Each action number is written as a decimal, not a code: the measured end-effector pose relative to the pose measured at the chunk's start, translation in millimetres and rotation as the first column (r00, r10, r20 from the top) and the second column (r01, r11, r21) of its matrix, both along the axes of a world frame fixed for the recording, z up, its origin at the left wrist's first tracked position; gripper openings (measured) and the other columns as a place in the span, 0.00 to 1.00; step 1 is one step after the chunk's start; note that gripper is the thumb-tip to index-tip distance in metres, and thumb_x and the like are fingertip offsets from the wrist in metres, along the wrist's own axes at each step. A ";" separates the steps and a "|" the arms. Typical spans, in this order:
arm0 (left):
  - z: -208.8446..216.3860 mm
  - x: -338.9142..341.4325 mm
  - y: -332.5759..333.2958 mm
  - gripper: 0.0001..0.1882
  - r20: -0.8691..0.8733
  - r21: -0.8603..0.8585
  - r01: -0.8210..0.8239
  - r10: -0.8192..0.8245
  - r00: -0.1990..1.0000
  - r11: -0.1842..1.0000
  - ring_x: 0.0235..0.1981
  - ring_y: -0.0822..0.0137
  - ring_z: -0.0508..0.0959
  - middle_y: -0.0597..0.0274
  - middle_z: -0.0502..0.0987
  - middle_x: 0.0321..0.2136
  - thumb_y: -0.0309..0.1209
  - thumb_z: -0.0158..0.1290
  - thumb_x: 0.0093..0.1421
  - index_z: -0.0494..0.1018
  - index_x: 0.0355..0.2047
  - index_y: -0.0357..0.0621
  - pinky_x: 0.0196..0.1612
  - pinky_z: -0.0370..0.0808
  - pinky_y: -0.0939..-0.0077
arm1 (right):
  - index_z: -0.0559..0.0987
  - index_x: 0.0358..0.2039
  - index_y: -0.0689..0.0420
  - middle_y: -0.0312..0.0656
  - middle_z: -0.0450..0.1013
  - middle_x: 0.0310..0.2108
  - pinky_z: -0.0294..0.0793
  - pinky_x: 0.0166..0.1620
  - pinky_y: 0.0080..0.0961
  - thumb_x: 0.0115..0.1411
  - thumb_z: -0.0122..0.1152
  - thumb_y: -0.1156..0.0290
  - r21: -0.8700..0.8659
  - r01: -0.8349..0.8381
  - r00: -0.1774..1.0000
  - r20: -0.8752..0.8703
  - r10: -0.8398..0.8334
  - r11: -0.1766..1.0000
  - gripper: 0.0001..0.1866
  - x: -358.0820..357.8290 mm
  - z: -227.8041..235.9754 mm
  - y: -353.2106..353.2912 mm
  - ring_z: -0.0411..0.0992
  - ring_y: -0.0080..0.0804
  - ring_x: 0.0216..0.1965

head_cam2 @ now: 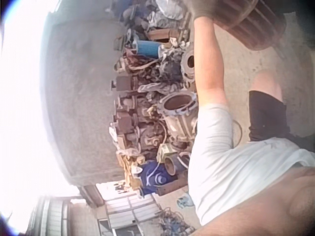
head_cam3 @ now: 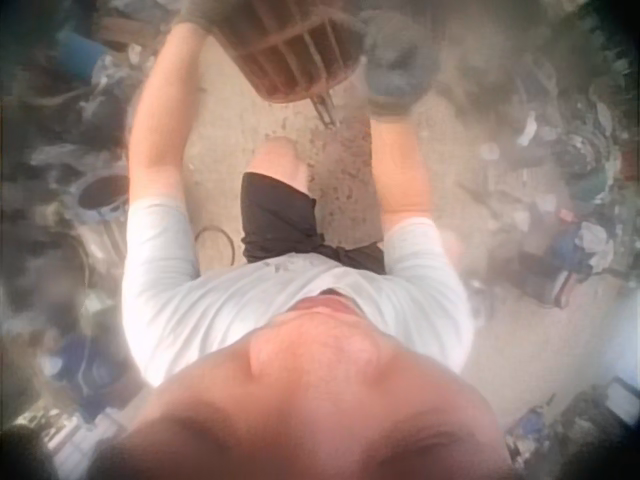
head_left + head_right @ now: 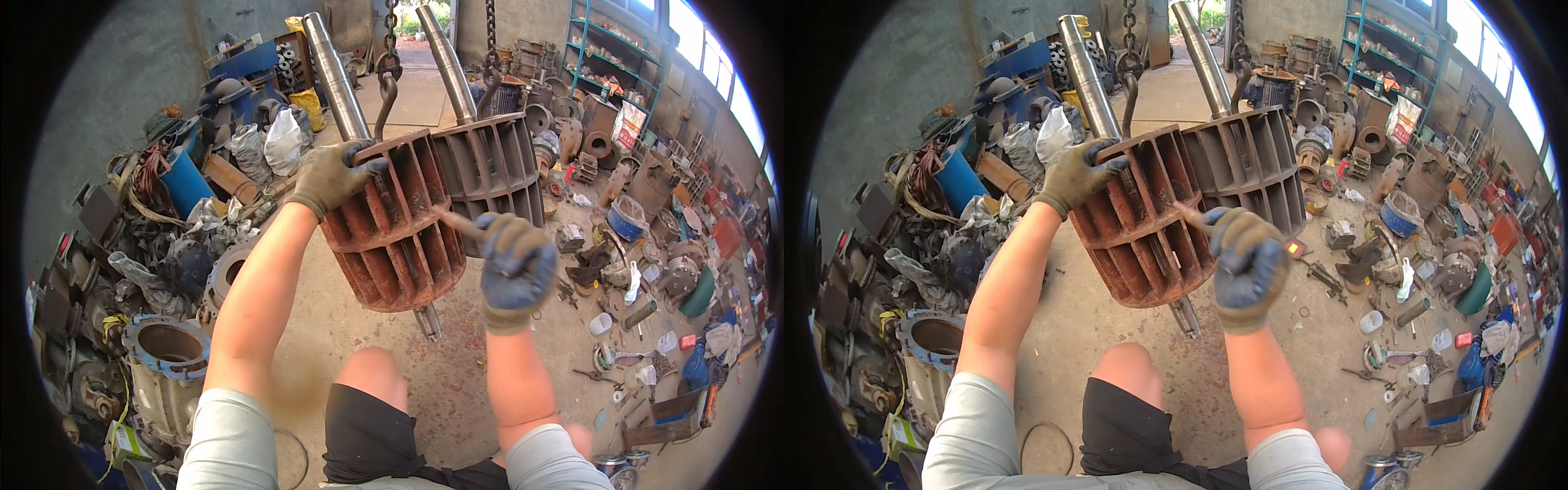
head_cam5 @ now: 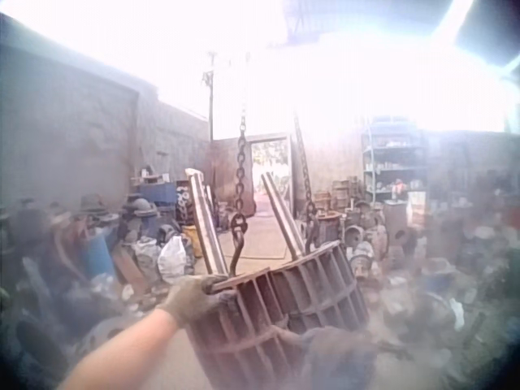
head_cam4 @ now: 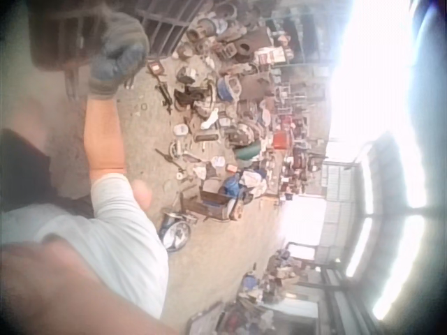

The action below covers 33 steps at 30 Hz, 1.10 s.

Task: The person cleans a suspended motor rotor using a metal tool to scrape debris from the slots, then uses a remote control to lower the rotor. The person then sweeps the floor with a broom and dustpan.

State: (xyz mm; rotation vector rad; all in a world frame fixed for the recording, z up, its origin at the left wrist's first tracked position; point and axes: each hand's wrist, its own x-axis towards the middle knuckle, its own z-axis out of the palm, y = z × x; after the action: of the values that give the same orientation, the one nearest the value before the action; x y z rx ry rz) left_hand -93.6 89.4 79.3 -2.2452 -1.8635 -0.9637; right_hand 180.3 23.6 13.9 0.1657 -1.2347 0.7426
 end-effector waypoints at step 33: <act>-3.6 -27.6 7.7 0.33 0.040 0.050 0.141 -0.143 0.989 0.989 0.41 0.51 0.84 0.52 0.85 0.37 0.65 0.59 0.59 0.82 0.51 0.53 0.47 0.79 0.59 | 0.69 0.21 0.58 0.38 0.63 0.20 0.78 0.43 0.36 0.77 0.40 0.52 -0.126 0.139 0.988 0.081 -0.130 0.982 0.29 -27.4 -2.2 44.8 0.64 0.29 0.24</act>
State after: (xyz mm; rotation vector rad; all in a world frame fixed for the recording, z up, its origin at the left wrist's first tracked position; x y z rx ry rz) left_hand -121.2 97.1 75.7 -2.3750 -1.6975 -1.0730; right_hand 153.0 68.3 11.7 -0.0535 -1.2485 0.7148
